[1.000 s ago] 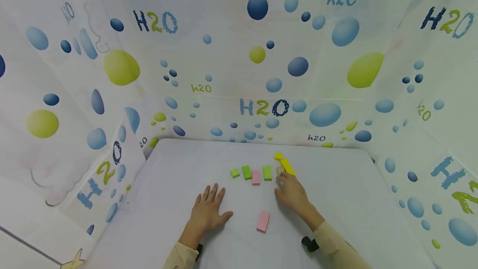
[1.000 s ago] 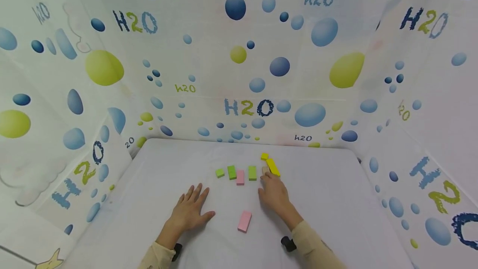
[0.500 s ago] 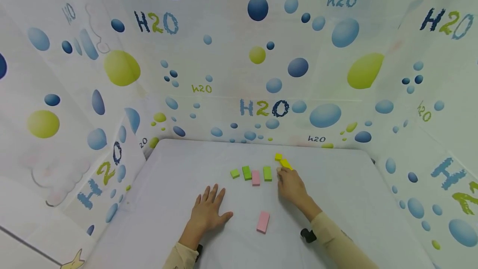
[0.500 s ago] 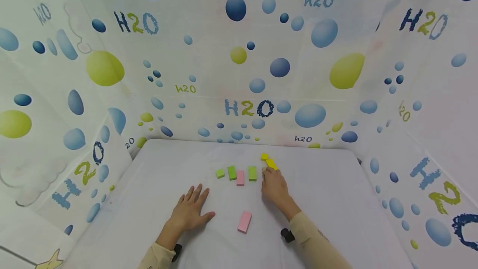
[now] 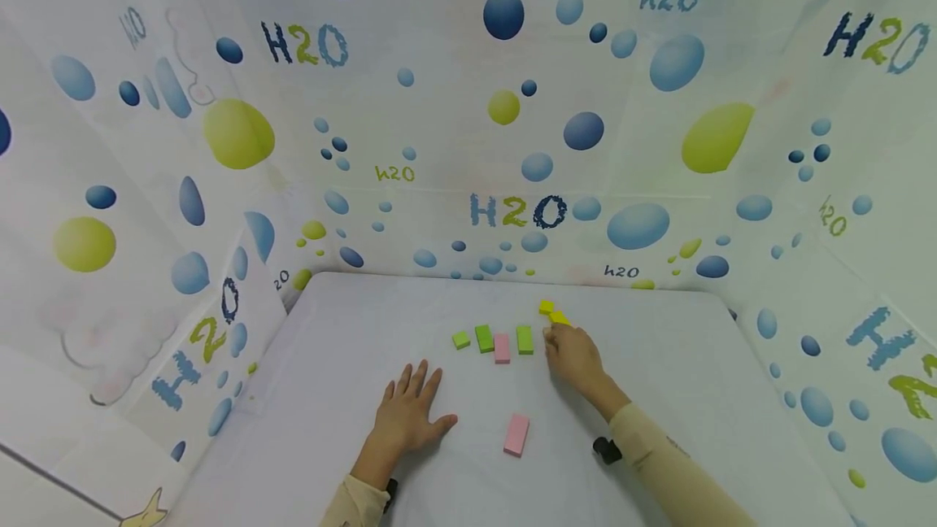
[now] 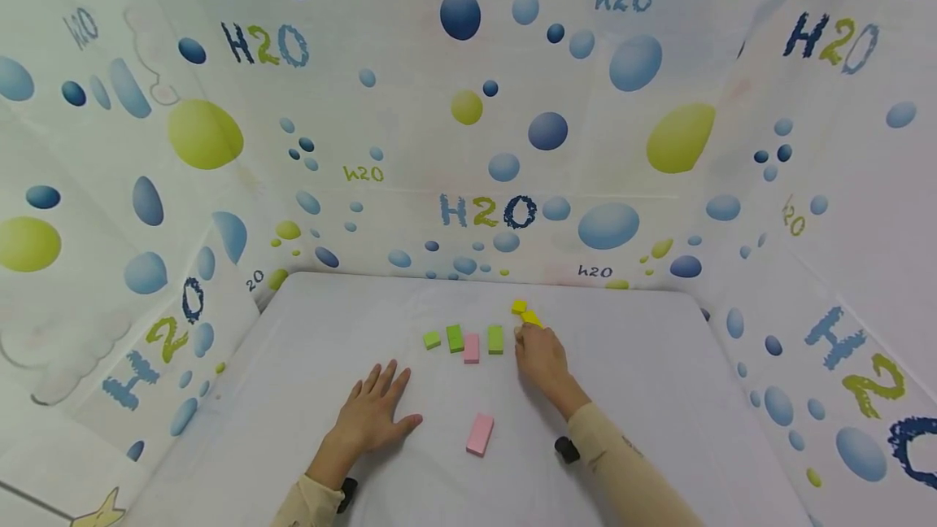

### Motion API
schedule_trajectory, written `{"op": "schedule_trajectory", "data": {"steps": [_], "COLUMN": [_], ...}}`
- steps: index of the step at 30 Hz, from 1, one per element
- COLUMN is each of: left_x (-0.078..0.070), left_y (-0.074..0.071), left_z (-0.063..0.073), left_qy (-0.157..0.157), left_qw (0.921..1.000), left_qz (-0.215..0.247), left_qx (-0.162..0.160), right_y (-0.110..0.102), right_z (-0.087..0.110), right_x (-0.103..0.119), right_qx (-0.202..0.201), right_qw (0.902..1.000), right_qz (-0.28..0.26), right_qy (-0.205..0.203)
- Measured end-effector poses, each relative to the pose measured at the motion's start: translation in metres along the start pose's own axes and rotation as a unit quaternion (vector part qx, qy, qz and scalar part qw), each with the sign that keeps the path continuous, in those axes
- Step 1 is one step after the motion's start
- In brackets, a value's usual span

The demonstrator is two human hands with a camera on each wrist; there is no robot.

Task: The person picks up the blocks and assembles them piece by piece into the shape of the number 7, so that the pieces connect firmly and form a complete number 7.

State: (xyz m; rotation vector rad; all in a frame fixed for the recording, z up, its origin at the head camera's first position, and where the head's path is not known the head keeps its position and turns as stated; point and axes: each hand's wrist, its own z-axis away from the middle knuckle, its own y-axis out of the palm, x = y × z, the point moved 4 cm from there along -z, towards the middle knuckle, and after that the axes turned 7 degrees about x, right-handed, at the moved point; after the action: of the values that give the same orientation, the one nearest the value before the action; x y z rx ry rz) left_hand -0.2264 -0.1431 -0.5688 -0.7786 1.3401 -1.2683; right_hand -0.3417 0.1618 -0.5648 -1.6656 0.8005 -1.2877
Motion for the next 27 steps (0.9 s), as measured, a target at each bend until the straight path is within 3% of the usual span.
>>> {"op": "schedule_trajectory", "data": {"steps": [8,21,27], "left_x": [0.0003,0.0011,0.0003], "left_y": [-0.0005,0.0013,0.0005], "left_z": [-0.0002,-0.0001,0.0002], "left_qy": [-0.002,0.001,0.002], "left_qw": [1.0,1.0,1.0], "left_qz": [-0.001,-0.002,-0.003], "left_qx": [-0.001,-0.005,-0.005], "right_y": [0.0007,-0.0059,-0.0065], "right_z": [-0.0025,-0.0014,-0.0001], "right_x": [-0.0031,-0.0022,-0.002], "right_qx": [0.018,0.025,0.025], "right_qw": [0.9995,0.9996,0.9997], "right_qz": [-0.017,-0.003,-0.003], "right_qy": [0.02,-0.01,-0.004]}}
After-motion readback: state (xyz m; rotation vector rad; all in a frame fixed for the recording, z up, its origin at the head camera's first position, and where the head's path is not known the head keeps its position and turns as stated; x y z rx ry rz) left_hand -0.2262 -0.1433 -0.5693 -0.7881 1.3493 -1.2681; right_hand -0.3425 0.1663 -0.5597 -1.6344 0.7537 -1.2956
